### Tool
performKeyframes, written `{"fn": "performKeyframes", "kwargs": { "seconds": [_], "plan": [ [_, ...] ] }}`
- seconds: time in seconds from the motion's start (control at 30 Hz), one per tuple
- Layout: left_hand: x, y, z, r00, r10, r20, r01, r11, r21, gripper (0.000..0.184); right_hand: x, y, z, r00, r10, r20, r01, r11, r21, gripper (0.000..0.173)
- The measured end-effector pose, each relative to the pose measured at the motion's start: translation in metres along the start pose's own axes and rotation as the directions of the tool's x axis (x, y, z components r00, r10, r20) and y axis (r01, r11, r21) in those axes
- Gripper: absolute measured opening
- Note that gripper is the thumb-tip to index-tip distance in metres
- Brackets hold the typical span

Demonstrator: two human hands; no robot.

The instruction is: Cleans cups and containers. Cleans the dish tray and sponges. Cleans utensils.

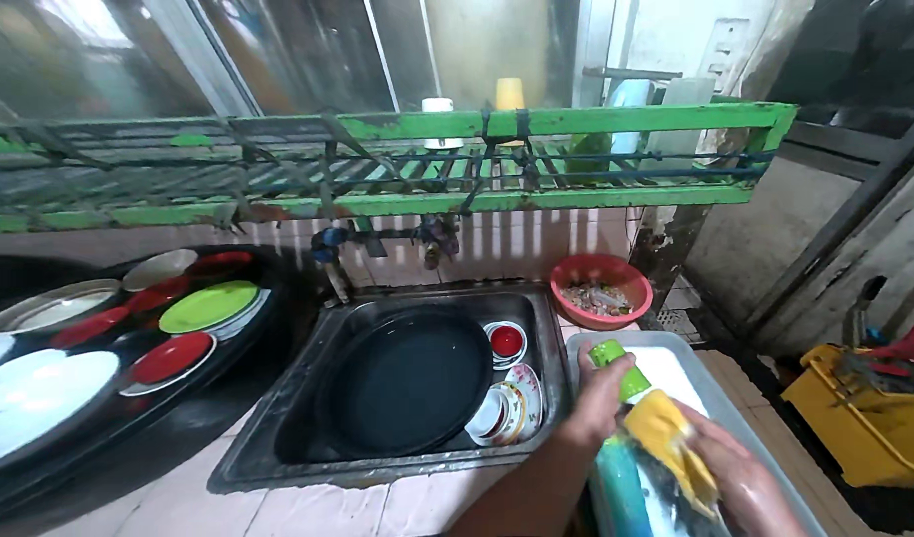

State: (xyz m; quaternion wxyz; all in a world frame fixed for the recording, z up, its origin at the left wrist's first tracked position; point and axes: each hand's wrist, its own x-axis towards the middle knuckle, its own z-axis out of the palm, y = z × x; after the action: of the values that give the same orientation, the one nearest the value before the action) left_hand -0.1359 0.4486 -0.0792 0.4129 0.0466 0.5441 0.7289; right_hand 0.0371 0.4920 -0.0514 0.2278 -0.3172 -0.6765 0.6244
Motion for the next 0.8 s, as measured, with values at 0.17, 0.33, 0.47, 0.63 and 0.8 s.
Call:
{"fn": "performKeyframes", "kwargs": {
  "seconds": [0.17, 0.33, 0.47, 0.63, 0.8],
  "plan": [
    [-0.043, -0.01, 0.024, 0.922, 0.173, 0.346, -0.383, 0.53, 0.756, 0.079, 0.024, -0.001, -0.008, 0.896, -0.444, -0.013, 0.375, 0.771, -0.514, 0.057],
    [-0.062, -0.005, 0.037, 0.897, 0.088, 0.434, -0.443, 0.195, 0.875, 0.084, 0.063, -0.001, -0.01, 0.982, -0.047, -0.181, -0.009, 0.955, -0.295, 0.038],
    [-0.055, 0.016, 0.032, 0.953, 0.064, 0.297, -0.304, 0.179, 0.936, 0.051, 0.03, 0.005, 0.015, 0.877, -0.478, -0.042, 0.367, 0.726, -0.581, 0.051],
    [-0.064, 0.013, 0.033, 0.911, 0.058, 0.409, -0.413, 0.101, 0.905, 0.072, 0.043, -0.002, 0.011, 0.956, -0.23, -0.183, 0.15, 0.918, -0.368, 0.045],
    [-0.055, 0.034, 0.018, 0.915, 0.112, 0.387, -0.401, 0.151, 0.904, 0.067, 0.03, -0.011, 0.018, 0.931, -0.35, -0.101, 0.267, 0.844, -0.465, 0.042]
  ]
}}
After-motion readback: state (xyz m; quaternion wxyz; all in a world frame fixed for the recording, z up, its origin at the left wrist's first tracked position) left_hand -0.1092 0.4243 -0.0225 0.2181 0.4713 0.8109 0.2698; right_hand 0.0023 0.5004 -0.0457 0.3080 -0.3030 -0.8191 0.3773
